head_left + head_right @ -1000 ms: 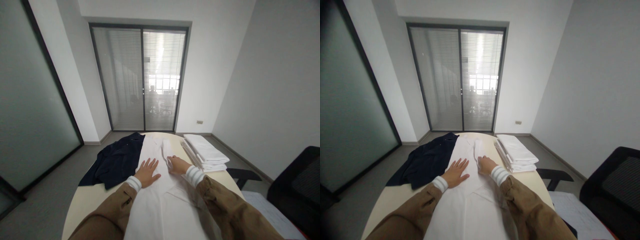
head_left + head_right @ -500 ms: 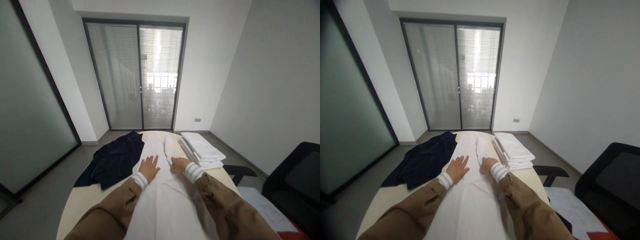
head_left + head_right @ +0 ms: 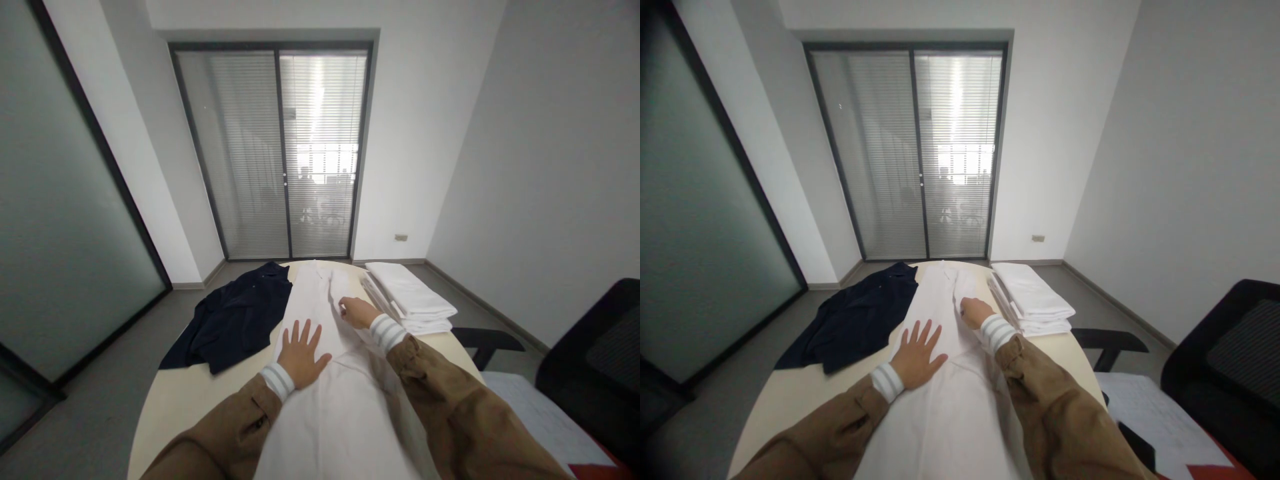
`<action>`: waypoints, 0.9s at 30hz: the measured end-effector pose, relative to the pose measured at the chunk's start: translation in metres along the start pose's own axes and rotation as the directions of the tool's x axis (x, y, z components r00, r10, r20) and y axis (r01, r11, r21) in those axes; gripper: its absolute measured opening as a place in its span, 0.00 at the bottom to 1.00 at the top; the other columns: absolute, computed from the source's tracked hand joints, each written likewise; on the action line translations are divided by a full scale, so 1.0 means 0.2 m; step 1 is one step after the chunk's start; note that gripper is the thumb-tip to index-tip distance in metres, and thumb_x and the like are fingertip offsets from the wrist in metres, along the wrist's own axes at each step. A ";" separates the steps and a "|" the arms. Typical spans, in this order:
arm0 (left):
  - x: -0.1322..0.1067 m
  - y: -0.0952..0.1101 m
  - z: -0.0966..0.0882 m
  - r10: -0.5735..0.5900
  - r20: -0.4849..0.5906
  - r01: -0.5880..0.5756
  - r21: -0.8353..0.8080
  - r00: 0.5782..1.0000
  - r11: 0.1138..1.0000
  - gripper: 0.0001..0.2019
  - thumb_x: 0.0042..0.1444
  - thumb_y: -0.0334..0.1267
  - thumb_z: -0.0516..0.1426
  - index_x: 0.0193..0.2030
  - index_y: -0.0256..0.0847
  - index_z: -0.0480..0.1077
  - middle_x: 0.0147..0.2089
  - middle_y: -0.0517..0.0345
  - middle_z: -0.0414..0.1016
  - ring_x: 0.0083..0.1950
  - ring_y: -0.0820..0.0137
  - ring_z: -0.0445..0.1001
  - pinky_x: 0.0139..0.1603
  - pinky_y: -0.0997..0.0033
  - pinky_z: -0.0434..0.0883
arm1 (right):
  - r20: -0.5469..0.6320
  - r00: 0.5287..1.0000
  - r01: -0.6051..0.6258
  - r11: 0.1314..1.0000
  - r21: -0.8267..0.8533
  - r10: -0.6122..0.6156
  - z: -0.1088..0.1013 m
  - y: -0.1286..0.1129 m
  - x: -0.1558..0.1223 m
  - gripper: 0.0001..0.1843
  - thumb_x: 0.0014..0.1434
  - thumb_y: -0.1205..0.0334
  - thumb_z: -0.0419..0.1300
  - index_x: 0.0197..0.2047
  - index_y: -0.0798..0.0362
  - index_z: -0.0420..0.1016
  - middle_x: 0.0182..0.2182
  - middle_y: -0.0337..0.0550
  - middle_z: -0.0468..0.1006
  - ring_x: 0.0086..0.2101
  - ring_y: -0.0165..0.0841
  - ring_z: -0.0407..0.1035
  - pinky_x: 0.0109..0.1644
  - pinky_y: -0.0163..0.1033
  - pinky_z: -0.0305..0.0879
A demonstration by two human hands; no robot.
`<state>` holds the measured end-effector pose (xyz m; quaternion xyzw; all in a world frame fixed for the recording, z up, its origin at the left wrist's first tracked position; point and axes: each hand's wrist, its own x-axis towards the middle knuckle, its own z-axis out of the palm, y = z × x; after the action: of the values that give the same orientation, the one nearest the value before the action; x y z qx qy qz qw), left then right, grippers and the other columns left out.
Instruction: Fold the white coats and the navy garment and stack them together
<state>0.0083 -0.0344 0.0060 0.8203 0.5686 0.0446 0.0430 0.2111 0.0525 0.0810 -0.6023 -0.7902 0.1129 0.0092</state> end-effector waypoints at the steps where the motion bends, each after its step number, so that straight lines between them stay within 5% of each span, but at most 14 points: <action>1: 0.00 -0.01 0.02 0.008 -0.026 -0.008 0.000 1.000 1.000 0.39 0.65 0.64 0.41 0.76 0.45 0.44 0.78 0.46 0.38 0.76 0.39 0.36 0.70 0.31 0.43 | -0.010 1.000 0.013 1.000 0.019 -0.012 0.00 -0.01 0.01 0.23 0.63 0.64 0.56 0.61 0.58 0.72 0.55 0.61 0.77 0.55 0.47 0.72 0.57 0.46 0.65; 8: -0.01 -0.04 0.04 0.053 -0.044 -0.053 -0.006 0.998 0.999 0.39 0.64 0.65 0.42 0.76 0.46 0.44 0.78 0.46 0.38 0.76 0.39 0.35 0.70 0.31 0.42 | 0.107 0.990 0.077 0.989 0.123 -0.090 0.04 -0.02 0.00 0.29 0.61 0.61 0.61 0.65 0.55 0.68 0.52 0.51 0.80 0.51 0.38 0.74 0.56 0.38 0.65; 15: 0.06 -0.06 -0.07 0.094 0.068 -0.096 0.027 0.993 0.995 0.38 0.65 0.62 0.46 0.76 0.45 0.47 0.78 0.45 0.40 0.76 0.40 0.39 0.69 0.30 0.45 | 0.438 0.899 -0.069 0.985 0.156 -0.006 -0.06 0.08 -0.07 0.47 0.49 0.46 0.70 0.67 0.55 0.64 0.33 0.47 0.82 0.31 0.37 0.77 0.33 0.39 0.73; 19: 0.05 -0.01 -0.10 0.162 0.028 -0.164 0.089 0.986 0.982 0.33 0.68 0.53 0.48 0.74 0.39 0.51 0.76 0.39 0.48 0.75 0.43 0.49 0.68 0.37 0.55 | 0.429 0.903 -0.142 0.951 0.275 0.011 -0.04 0.13 -0.10 0.49 0.43 0.52 0.73 0.67 0.50 0.64 0.41 0.49 0.81 0.31 0.38 0.76 0.29 0.40 0.73; 23: -0.03 0.06 -0.11 0.422 -0.011 -0.421 0.069 0.906 0.905 0.26 0.69 0.44 0.48 0.72 0.42 0.55 0.73 0.43 0.56 0.71 0.50 0.58 0.66 0.45 0.62 | 0.362 0.931 -0.122 0.901 0.416 -0.041 0.01 0.17 -0.10 0.42 0.45 0.60 0.71 0.64 0.52 0.68 0.42 0.50 0.81 0.32 0.38 0.75 0.26 0.37 0.72; 27: -0.12 0.10 -0.11 0.590 -0.012 -0.590 -0.019 0.808 0.807 0.27 0.69 0.48 0.48 0.73 0.51 0.53 0.74 0.53 0.55 0.73 0.47 0.54 0.66 0.35 0.59 | 0.268 0.957 -0.063 0.825 0.562 -0.109 0.03 0.20 -0.12 0.40 0.53 0.57 0.68 0.67 0.54 0.63 0.28 0.41 0.77 0.23 0.31 0.68 0.22 0.33 0.66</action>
<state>0.0168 -0.0630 0.0290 0.9555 0.2858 0.0643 0.0343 0.2556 0.0398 0.0709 -0.5398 -0.7213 0.4278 0.0731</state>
